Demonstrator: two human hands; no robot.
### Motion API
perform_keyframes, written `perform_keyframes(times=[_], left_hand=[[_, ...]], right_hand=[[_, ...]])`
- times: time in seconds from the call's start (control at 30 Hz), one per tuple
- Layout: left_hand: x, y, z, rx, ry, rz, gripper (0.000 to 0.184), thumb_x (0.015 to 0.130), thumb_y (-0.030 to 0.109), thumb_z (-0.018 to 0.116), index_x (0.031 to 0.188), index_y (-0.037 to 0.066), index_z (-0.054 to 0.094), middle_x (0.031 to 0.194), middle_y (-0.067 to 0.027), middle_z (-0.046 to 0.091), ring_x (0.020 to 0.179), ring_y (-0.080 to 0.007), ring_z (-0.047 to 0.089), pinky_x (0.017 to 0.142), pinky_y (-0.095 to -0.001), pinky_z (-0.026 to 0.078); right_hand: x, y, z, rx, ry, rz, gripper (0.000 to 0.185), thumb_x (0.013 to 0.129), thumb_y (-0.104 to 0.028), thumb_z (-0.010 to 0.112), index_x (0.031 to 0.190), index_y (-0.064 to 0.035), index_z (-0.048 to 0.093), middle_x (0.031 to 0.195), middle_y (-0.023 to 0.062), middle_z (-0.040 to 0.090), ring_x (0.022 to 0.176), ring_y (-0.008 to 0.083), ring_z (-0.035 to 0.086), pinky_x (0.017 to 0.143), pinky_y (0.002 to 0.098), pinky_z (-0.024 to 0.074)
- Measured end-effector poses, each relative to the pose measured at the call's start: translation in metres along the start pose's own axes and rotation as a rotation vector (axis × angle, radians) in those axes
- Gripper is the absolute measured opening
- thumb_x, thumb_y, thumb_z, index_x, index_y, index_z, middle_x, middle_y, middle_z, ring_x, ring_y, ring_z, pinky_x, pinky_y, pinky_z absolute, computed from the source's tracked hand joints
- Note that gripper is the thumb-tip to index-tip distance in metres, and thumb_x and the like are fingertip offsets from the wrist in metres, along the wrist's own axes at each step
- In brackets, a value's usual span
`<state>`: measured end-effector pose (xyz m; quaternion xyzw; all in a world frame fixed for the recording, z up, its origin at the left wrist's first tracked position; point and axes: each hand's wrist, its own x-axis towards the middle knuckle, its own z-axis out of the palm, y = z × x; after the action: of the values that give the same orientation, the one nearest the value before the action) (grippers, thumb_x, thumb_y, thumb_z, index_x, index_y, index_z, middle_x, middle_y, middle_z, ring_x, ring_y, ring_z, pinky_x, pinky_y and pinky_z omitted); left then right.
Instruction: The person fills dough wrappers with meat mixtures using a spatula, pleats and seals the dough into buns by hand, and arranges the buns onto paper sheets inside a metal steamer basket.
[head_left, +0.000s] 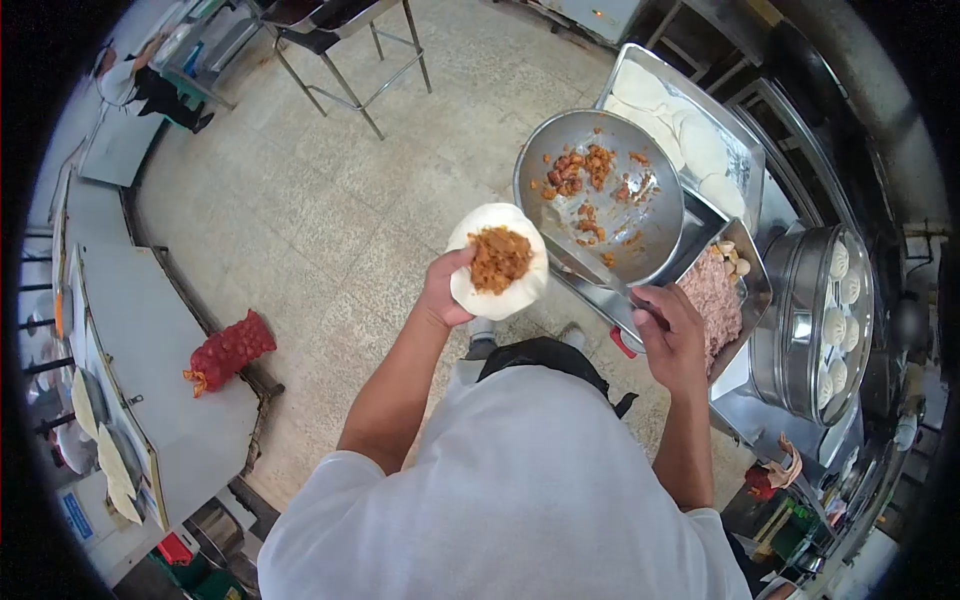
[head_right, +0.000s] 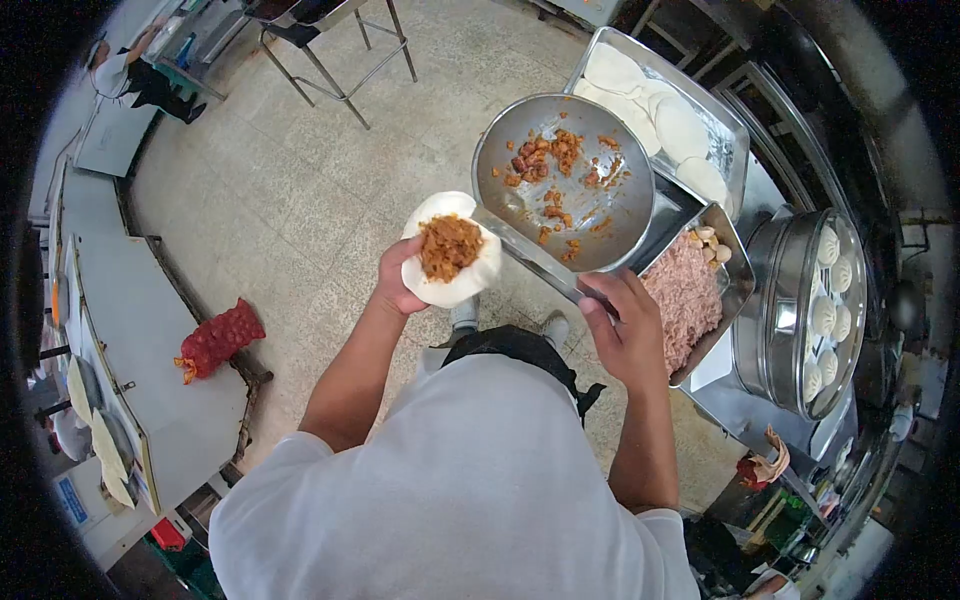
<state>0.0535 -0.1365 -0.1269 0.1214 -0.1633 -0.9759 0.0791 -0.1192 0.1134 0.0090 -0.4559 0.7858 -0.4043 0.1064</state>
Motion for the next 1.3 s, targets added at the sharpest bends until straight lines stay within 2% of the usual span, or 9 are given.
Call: perform_keyframes(times=[0.13,0.27,0.33,0.47,0.53,0.7,1.1,1.23,1.3], left_hand=[[-0.005,0.002,0.019,-0.318,-0.263,0.030,0.076,0.087,0.042,0.062,0.146,0.001,0.035,0.143,-0.0226,0.046,0.130,-0.0402,0.047,0.110,-0.0550,0.037],[0.007,0.005,-0.001,-0.236,-0.235,-0.146,0.075,0.088,0.042,0.061,0.146,0.002,0.036,0.143,-0.0238,0.046,0.129,-0.0403,0.049,0.108,-0.0555,0.039],[0.004,0.008,-0.001,-0.192,-0.185,-0.140,0.073,0.088,0.041,0.060,0.145,0.002,0.036,0.142,-0.0242,0.047,0.129,-0.0404,0.049,0.107,-0.0557,0.041],[-0.008,0.013,-0.016,-0.279,-0.135,-0.003,0.068,0.090,0.039,0.059,0.145,0.003,0.038,0.142,-0.0233,0.047,0.129,-0.0406,0.049,0.108,-0.0568,0.039],[-0.010,0.013,-0.018,-0.214,0.054,0.108,0.067,0.091,0.041,0.058,0.144,0.003,0.040,0.141,-0.0224,0.049,0.127,-0.0402,0.050,0.108,-0.0571,0.039],[-0.001,0.007,-0.040,-0.191,0.055,0.133,0.067,0.090,0.039,0.058,0.143,0.003,0.040,0.141,-0.0214,0.049,0.127,-0.0402,0.050,0.109,-0.0570,0.039],[0.040,0.007,-0.049,-0.219,0.106,0.259,0.056,0.090,0.030,0.060,0.137,0.001,0.047,0.134,-0.0195,0.055,0.123,-0.0375,0.054,0.108,-0.0532,0.041],[0.051,0.009,-0.049,-0.170,0.155,0.253,0.059,0.090,0.031,0.060,0.139,0.003,0.046,0.137,-0.0190,0.053,0.127,-0.0379,0.051,0.109,-0.0540,0.039],[0.052,0.011,-0.047,-0.161,0.141,0.278,0.058,0.091,0.030,0.059,0.140,0.003,0.045,0.138,-0.0186,0.053,0.127,-0.0380,0.051,0.110,-0.0540,0.039]], right_hand=[[-0.004,-0.004,-0.003,-0.027,-0.032,-0.045,0.022,0.081,-0.007,0.071,0.102,-0.0057,0.069,0.084,0.0108,0.062,0.074,0.0260,0.064,0.065,0.0347,0.0518],[0.011,-0.011,-0.004,-0.332,-0.176,-0.164,0.022,0.078,-0.006,0.071,0.100,-0.0072,0.070,0.082,0.0107,0.061,0.073,0.0275,0.064,0.063,0.0371,0.0518],[0.020,-0.010,-0.004,-0.346,-0.155,-0.158,0.023,0.075,-0.004,0.071,0.098,-0.0082,0.070,0.083,0.0104,0.061,0.074,0.0301,0.064,0.063,0.0401,0.0518],[0.033,0.009,0.005,-0.517,-0.118,0.040,0.018,0.081,-0.009,0.066,0.098,-0.0087,0.070,0.088,0.0135,0.063,0.078,0.0331,0.067,0.067,0.0428,0.0541],[0.039,0.037,0.025,-0.648,-0.113,0.133,0.017,0.082,-0.010,0.065,0.098,-0.0085,0.070,0.090,0.0148,0.064,0.080,0.0340,0.067,0.068,0.0434,0.0550],[0.066,0.067,0.070,-0.852,-0.181,0.271,0.021,0.086,-0.011,0.055,0.102,-0.0055,0.066,0.095,0.0164,0.064,0.083,0.0360,0.069,0.070,0.0450,0.0567],[0.036,0.038,0.103,-0.607,-0.149,0.259,0.038,0.083,-0.008,0.055,0.120,-0.0078,0.063,0.105,0.0181,0.063,0.085,0.0385,0.068,0.072,0.0482,0.0559],[0.031,0.041,0.103,-0.562,-0.107,0.217,0.036,0.083,-0.006,0.056,0.117,-0.0069,0.065,0.104,0.0187,0.064,0.086,0.0385,0.067,0.074,0.0480,0.0551],[0.028,0.038,0.100,-0.365,0.021,0.082,0.033,0.082,-0.003,0.058,0.114,-0.0055,0.067,0.103,0.0198,0.065,0.084,0.0375,0.067,0.075,0.0457,0.0540]])
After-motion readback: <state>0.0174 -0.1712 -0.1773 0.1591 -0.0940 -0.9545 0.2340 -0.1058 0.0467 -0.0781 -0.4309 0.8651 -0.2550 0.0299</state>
